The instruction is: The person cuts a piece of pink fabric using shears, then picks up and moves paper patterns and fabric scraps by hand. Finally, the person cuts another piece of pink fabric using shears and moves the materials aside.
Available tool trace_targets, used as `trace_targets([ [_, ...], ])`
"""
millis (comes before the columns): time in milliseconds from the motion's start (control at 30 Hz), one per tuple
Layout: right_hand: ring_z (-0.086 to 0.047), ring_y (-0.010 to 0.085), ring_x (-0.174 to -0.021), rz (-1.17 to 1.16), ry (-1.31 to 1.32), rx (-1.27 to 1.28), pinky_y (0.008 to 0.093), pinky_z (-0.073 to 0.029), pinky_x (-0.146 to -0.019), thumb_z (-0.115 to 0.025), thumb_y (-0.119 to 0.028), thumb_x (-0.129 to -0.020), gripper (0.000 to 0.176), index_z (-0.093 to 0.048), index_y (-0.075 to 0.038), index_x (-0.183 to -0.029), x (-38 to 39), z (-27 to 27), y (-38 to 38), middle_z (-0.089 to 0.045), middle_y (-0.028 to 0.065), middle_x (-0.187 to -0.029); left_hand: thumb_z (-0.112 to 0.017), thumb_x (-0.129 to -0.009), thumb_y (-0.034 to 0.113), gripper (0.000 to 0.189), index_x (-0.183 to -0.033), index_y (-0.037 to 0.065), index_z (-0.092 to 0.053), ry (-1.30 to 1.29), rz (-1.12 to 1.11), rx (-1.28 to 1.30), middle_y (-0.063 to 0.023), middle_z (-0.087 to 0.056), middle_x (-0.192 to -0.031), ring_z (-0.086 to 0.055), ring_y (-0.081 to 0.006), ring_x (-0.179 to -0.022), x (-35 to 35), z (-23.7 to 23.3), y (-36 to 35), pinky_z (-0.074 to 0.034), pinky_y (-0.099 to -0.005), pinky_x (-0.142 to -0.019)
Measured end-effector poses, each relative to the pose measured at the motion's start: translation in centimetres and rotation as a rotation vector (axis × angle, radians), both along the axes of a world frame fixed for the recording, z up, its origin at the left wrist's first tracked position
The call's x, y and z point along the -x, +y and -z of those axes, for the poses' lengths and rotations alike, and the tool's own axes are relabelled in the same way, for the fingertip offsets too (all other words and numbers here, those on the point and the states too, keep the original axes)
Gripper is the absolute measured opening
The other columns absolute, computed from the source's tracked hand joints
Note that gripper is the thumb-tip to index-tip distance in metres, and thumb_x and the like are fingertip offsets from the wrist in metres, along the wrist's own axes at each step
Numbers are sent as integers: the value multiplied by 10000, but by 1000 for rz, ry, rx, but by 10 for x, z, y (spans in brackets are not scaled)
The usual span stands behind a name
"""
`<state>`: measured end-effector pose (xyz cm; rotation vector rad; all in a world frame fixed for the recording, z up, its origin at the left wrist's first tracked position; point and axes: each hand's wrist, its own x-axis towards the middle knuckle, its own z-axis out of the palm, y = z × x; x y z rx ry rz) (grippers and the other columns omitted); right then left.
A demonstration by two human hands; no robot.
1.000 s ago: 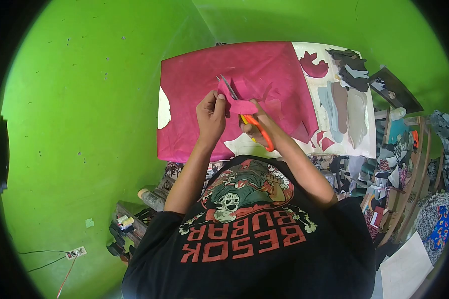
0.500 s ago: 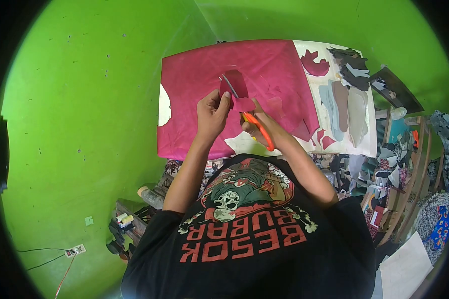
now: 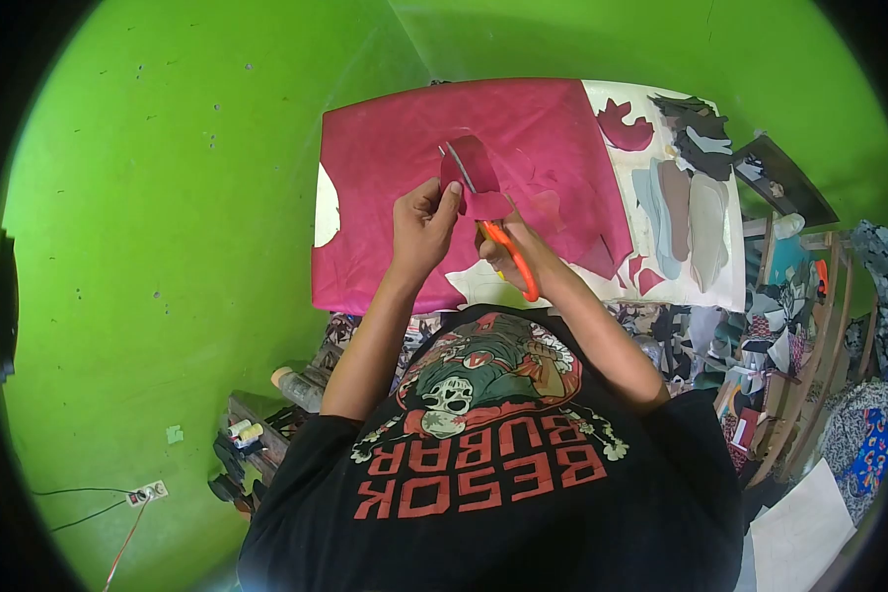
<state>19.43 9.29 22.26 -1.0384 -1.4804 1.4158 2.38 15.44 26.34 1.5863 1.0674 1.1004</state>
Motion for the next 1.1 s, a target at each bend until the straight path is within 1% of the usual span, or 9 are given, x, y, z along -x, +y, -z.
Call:
trace_targets([
  [67,-439,108,-599,-38,18,38,297,-366,-533,-509,-944,-685,904,-481,-50,-815,-1,-5,0,-458,-12,-674,-620,-1002,190,337,-734,-15,-610,-1,1,2,-4,-522,-569,-417,-49,-545,0,1,-2,-323,-288,-494],
  [200,-444,112,-593,11,101,6,301,-371,-534,-512,-932,-710,888,-492,-50,-810,2,-7,0,-458,-10,-670,-591,-1018,205,336,-763,-12,-614,-34,33,40,-5,-517,-583,-437,-53,-556,1,2,-1,-347,-282,-506],
  [267,-543,124,-736,-26,-50,135,286,-439,-609,-454,-1021,-547,1035,-540,-48,-889,-2,-17,0,-571,25,-806,-576,-1027,218,343,-772,-9,-614,-31,54,80,-4,-517,-593,-444,-55,-565,5,4,3,-356,-281,-514],
  [400,-546,127,-741,-21,57,226,274,-433,-628,-553,-975,-641,941,-522,-62,-867,1,-23,0,-573,29,-799,-536,-1046,248,371,-784,-4,-608,-69,99,132,-3,-514,-620,-463,-61,-590,5,3,4,-375,-279,-532],
  [467,-514,120,-647,-25,158,118,276,-414,-565,-435,-1022,-614,1019,-539,-30,-829,3,-5,3,-510,18,-676,-531,-1048,247,370,-788,-6,-606,-104,113,108,-2,-516,-625,-464,-64,-594,3,9,4,-378,-280,-534],
  [567,-535,133,-651,-27,57,133,288,-426,-573,-354,-1051,-600,1064,-546,-25,-810,-3,-12,1,-526,26,-687,-527,-1049,242,369,-786,-6,-598,-106,122,105,-2,-518,-633,-462,-67,-598,2,10,1,-382,-283,-539],
  [767,-555,171,-664,-83,-1,66,317,-454,-602,-327,-1024,-671,1068,-547,8,-834,-7,7,7,-535,53,-707,-536,-1037,221,350,-776,-9,-579,-76,81,92,-9,-515,-636,-452,-73,-611,2,14,2,-380,-283,-559],
  [867,-573,182,-681,15,3,38,326,-475,-618,-325,-1008,-698,1067,-552,21,-865,-2,-9,1,-554,66,-727,-551,-1026,197,327,-776,-12,-577,-69,31,51,-13,-508,-633,-446,-71,-618,3,18,11,-374,-282,-564],
  [1100,-604,190,-700,-20,27,20,325,-492,-620,-329,-989,-725,1049,-563,21,-883,-5,7,6,-592,84,-791,-568,-1016,159,300,-768,-10,-567,-62,27,50,-17,-502,-631,-427,-69,-628,-2,9,9,-366,-283,-568],
])
